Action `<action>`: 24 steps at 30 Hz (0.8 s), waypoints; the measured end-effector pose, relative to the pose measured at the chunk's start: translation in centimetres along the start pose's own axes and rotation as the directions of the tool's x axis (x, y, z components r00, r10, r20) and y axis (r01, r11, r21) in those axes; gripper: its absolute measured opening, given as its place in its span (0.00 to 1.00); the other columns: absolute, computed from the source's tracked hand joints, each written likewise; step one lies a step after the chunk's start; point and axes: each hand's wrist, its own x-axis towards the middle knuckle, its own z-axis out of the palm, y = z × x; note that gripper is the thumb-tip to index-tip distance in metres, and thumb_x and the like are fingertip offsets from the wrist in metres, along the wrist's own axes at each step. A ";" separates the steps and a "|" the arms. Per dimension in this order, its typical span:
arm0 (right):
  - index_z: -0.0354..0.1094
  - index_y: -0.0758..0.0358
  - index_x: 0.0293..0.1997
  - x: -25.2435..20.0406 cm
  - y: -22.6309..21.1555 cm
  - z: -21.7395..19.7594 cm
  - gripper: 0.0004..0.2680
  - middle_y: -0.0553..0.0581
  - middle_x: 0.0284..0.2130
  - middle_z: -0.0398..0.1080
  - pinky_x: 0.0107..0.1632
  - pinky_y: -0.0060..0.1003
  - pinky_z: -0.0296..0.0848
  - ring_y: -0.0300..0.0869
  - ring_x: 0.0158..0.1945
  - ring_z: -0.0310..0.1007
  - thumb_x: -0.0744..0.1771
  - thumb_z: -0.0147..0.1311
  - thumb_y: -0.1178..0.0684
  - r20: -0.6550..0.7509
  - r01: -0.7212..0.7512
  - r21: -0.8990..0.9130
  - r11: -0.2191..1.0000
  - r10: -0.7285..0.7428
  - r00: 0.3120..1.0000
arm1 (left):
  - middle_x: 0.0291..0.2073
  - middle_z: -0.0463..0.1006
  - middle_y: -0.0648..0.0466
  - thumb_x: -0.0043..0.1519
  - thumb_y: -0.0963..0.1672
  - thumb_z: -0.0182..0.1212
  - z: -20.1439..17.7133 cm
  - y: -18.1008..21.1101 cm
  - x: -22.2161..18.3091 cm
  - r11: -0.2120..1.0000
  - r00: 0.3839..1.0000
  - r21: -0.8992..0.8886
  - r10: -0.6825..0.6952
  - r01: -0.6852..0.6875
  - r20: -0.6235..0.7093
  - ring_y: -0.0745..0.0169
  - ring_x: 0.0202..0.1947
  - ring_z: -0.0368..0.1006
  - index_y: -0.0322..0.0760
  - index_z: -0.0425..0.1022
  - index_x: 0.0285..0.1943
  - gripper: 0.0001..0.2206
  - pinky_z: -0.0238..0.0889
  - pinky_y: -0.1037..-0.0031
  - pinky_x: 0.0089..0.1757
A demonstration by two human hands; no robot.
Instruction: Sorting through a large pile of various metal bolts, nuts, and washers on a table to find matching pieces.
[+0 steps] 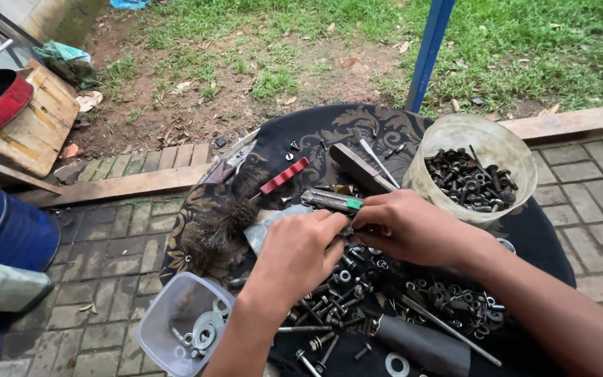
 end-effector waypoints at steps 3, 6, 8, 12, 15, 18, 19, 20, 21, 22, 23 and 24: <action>0.71 0.60 0.30 0.0 -0.2 -0.3 0.03 0.55 0.21 0.69 0.28 0.40 0.77 0.51 0.25 0.78 0.64 0.60 0.56 0.004 -0.004 -0.002 1.000 0.004 1.000 | 0.26 0.73 0.57 0.61 0.48 0.60 -0.2 0.2 0.1 1.000 1.000 0.001 -0.004 0.004 0.018 0.43 0.29 0.77 0.46 0.70 0.36 0.06 0.71 0.57 0.31; 0.71 0.61 0.30 0.0 -0.4 -0.3 0.03 0.55 0.20 0.69 0.28 0.41 0.76 0.51 0.25 0.78 0.64 0.60 0.56 0.004 0.002 0.005 1.000 -0.002 1.000 | 0.25 0.73 0.57 0.61 0.48 0.60 -0.2 0.2 0.0 1.000 1.000 -0.002 0.000 0.000 0.015 0.44 0.29 0.77 0.46 0.70 0.36 0.06 0.71 0.57 0.30; 0.71 0.61 0.30 0.0 -0.2 -0.2 0.03 0.55 0.20 0.69 0.28 0.40 0.77 0.51 0.25 0.78 0.64 0.60 0.56 0.002 0.004 0.001 1.000 -0.004 1.000 | 0.25 0.73 0.57 0.61 0.48 0.60 -0.4 0.2 0.0 1.000 1.000 -0.009 -0.004 0.004 0.014 0.44 0.29 0.77 0.46 0.70 0.36 0.06 0.71 0.57 0.30; 0.71 0.60 0.30 0.0 -0.2 -0.1 0.03 0.55 0.21 0.69 0.28 0.40 0.77 0.51 0.25 0.78 0.64 0.61 0.56 -0.003 0.000 -0.007 1.000 0.000 1.000 | 0.25 0.73 0.56 0.61 0.48 0.60 -0.5 0.2 0.0 1.000 1.000 -0.016 -0.002 0.002 0.002 0.44 0.29 0.77 0.46 0.70 0.35 0.06 0.70 0.56 0.30; 0.71 0.60 0.31 -0.1 0.0 -0.1 0.03 0.55 0.21 0.70 0.29 0.41 0.77 0.51 0.25 0.78 0.64 0.60 0.56 0.011 -0.005 -0.001 1.000 0.005 1.000 | 0.26 0.74 0.57 0.62 0.48 0.59 -0.7 0.3 0.1 1.000 1.000 -0.013 -0.010 0.011 0.023 0.44 0.29 0.78 0.47 0.71 0.36 0.05 0.71 0.58 0.31; 0.71 0.61 0.31 0.0 -0.3 -0.2 0.03 0.56 0.21 0.70 0.28 0.40 0.77 0.51 0.25 0.78 0.64 0.60 0.56 0.007 -0.001 -0.007 1.000 0.001 1.000 | 0.26 0.74 0.56 0.61 0.48 0.59 -0.7 0.4 0.0 1.000 1.000 -0.007 -0.014 0.014 0.026 0.43 0.30 0.77 0.46 0.71 0.36 0.06 0.71 0.57 0.31; 0.71 0.61 0.31 -0.1 -0.2 -0.1 0.03 0.56 0.21 0.70 0.28 0.40 0.77 0.51 0.25 0.78 0.64 0.60 0.56 0.009 -0.001 -0.006 1.000 0.001 1.000 | 0.26 0.74 0.56 0.61 0.48 0.59 -0.6 0.4 0.0 1.000 1.000 -0.008 -0.016 0.016 0.026 0.43 0.30 0.77 0.46 0.71 0.36 0.06 0.71 0.57 0.31; 0.72 0.61 0.31 -0.2 -0.2 0.0 0.03 0.55 0.21 0.70 0.28 0.40 0.77 0.50 0.25 0.78 0.64 0.60 0.56 0.009 -0.002 -0.009 1.000 0.002 1.000 | 0.26 0.74 0.56 0.61 0.48 0.59 -0.6 0.4 -0.1 1.000 0.999 -0.016 -0.016 0.017 0.029 0.42 0.30 0.77 0.46 0.71 0.36 0.06 0.71 0.56 0.31; 0.72 0.61 0.31 -0.2 -0.1 -0.1 0.03 0.55 0.20 0.70 0.28 0.40 0.77 0.50 0.24 0.78 0.63 0.61 0.56 0.003 -0.002 -0.017 1.000 0.002 1.000 | 0.27 0.74 0.55 0.61 0.48 0.60 -0.6 0.3 0.1 1.000 1.000 -0.020 -0.012 0.013 0.029 0.42 0.31 0.77 0.46 0.71 0.36 0.06 0.71 0.55 0.31; 0.72 0.61 0.31 -0.1 -0.1 -0.3 0.03 0.55 0.20 0.70 0.28 0.40 0.77 0.50 0.24 0.78 0.63 0.61 0.56 0.000 0.000 -0.021 1.000 0.000 1.000 | 0.27 0.74 0.55 0.61 0.48 0.60 -0.7 0.3 0.2 1.000 1.000 -0.018 -0.009 0.010 0.025 0.42 0.31 0.77 0.46 0.71 0.36 0.06 0.71 0.55 0.31; 0.72 0.61 0.31 0.0 -0.3 -0.3 0.03 0.55 0.21 0.70 0.28 0.40 0.77 0.50 0.25 0.78 0.64 0.60 0.56 0.002 -0.003 -0.006 1.000 0.003 1.000 | 0.27 0.75 0.55 0.61 0.48 0.60 -0.8 0.4 0.2 1.000 0.999 -0.021 -0.012 0.012 0.030 0.41 0.31 0.77 0.46 0.71 0.37 0.06 0.71 0.55 0.31; 0.72 0.60 0.31 0.0 -0.4 -0.3 0.03 0.55 0.21 0.70 0.28 0.40 0.77 0.51 0.25 0.78 0.64 0.60 0.56 0.004 -0.006 0.009 1.000 0.006 1.000 | 0.27 0.75 0.54 0.61 0.48 0.60 -0.9 0.4 0.1 1.000 0.999 -0.025 -0.015 0.015 0.034 0.41 0.31 0.77 0.45 0.71 0.37 0.06 0.71 0.55 0.31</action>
